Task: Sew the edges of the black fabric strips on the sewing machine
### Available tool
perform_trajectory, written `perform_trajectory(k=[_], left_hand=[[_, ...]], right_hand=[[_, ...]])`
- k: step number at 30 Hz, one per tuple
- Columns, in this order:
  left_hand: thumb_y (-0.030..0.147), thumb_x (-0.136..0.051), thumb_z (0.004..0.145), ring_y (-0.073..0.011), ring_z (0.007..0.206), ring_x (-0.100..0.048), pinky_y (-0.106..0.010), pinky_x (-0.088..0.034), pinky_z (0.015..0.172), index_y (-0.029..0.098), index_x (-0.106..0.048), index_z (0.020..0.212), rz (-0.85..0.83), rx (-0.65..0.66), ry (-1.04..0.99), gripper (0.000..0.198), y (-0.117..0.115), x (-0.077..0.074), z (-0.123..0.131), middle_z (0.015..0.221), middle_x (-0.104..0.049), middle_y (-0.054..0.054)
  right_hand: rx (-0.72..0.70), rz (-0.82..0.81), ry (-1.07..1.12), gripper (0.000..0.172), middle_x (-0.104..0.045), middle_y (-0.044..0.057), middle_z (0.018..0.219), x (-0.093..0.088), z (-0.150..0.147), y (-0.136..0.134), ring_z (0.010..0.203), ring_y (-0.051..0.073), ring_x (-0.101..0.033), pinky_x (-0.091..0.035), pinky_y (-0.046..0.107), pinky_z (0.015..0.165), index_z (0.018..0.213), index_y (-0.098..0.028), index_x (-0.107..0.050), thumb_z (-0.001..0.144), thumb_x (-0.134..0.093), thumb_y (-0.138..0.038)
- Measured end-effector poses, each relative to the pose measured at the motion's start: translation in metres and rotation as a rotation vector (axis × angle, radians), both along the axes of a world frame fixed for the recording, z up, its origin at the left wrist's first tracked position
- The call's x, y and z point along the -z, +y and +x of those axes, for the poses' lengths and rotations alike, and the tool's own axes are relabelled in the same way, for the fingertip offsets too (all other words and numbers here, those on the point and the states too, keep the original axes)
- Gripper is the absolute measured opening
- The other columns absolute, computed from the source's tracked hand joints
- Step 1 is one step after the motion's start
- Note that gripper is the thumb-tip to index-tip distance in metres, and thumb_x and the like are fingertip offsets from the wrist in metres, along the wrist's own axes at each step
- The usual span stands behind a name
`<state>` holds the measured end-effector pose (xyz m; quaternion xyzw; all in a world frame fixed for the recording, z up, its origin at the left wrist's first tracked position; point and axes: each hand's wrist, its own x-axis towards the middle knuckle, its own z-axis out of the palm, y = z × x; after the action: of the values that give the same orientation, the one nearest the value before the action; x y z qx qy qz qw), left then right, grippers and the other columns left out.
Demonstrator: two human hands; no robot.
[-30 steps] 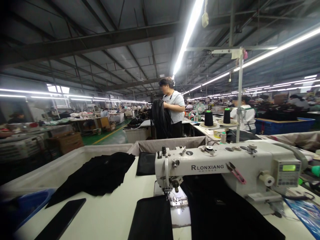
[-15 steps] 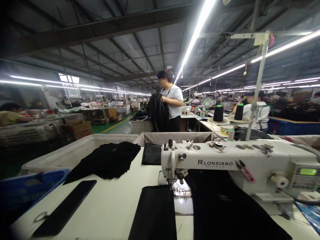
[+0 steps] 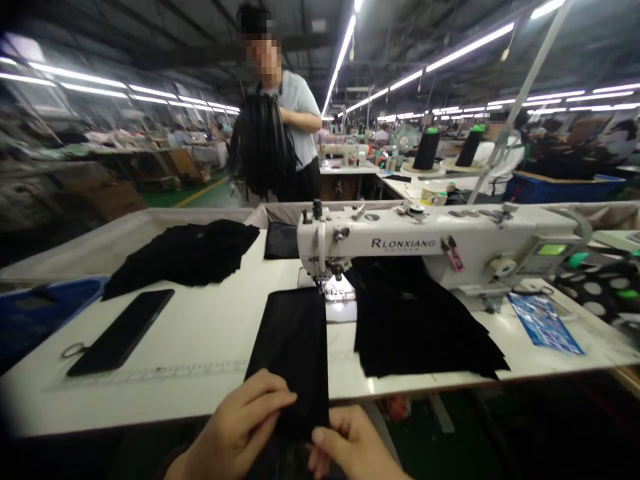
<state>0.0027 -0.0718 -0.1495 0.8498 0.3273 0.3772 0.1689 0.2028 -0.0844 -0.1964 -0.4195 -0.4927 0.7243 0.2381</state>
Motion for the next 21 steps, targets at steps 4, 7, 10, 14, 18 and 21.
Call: perform_trajectory(k=[4,7,10,14,18,21], left_hand=[[0.005,-0.042,0.084,-0.0145,0.072,-0.054,-0.024,-0.049,0.061,0.012,-0.058,0.101,-0.029,0.037,0.019,0.025,-0.002,0.001,0.008,0.08,-0.057,-0.007],[0.006,-0.045,0.084,-0.0149,0.073,-0.052,-0.025,-0.048,0.061,0.012,-0.059,0.097,-0.047,0.079,0.022,0.021,-0.004,0.003,0.014,0.081,-0.057,-0.007],[0.005,-0.043,0.085,-0.0151,0.073,-0.051,-0.027,-0.047,0.062,0.011,-0.058,0.101,-0.061,0.111,0.044,0.023,-0.005,0.007,0.018,0.081,-0.058,-0.008],[0.006,-0.042,0.085,-0.0152,0.071,-0.048,-0.028,-0.044,0.061,0.011,-0.059,0.097,-0.087,0.144,0.113,0.021,-0.005,0.011,0.02,0.078,-0.056,-0.007],[0.003,-0.041,0.084,-0.0151,0.074,-0.047,-0.027,-0.043,0.063,0.011,-0.06,0.088,-0.138,0.174,0.132,0.021,-0.005,0.011,0.02,0.081,-0.055,-0.007],[0.003,-0.041,0.083,-0.0149,0.074,-0.047,-0.028,-0.043,0.065,0.011,-0.06,0.086,-0.163,0.186,0.167,0.02,-0.006,0.012,0.02,0.08,-0.055,-0.006]], right_hand=[[0.068,0.073,0.135,0.043,-0.059,0.002,0.054,0.0,0.0,0.001,0.046,0.008,-0.052,-0.04,0.02,0.05,0.063,-0.009,-0.061,0.073,-0.06,-0.051],[0.057,0.045,0.137,0.037,-0.061,0.002,0.057,-0.005,0.002,0.0,0.048,0.008,-0.053,-0.041,0.02,0.051,0.066,-0.01,-0.062,0.074,-0.062,-0.046],[0.042,0.041,0.118,0.036,-0.06,0.002,0.058,-0.007,0.004,-0.001,0.049,0.008,-0.053,-0.041,0.02,0.052,0.065,-0.01,-0.061,0.074,-0.062,-0.045],[0.032,0.03,0.086,0.036,-0.058,0.0,0.056,-0.009,0.006,-0.001,0.049,0.007,-0.052,-0.041,0.02,0.052,0.063,-0.011,-0.06,0.074,-0.062,-0.045],[0.014,-0.01,0.099,0.034,-0.059,0.0,0.059,-0.013,0.007,-0.001,0.053,0.008,-0.053,-0.042,0.021,0.054,0.066,-0.01,-0.06,0.072,-0.064,-0.043],[0.006,-0.027,0.105,0.033,-0.058,0.0,0.06,-0.012,0.008,-0.001,0.054,0.008,-0.053,-0.043,0.022,0.055,0.066,-0.01,-0.06,0.07,-0.066,-0.042]])
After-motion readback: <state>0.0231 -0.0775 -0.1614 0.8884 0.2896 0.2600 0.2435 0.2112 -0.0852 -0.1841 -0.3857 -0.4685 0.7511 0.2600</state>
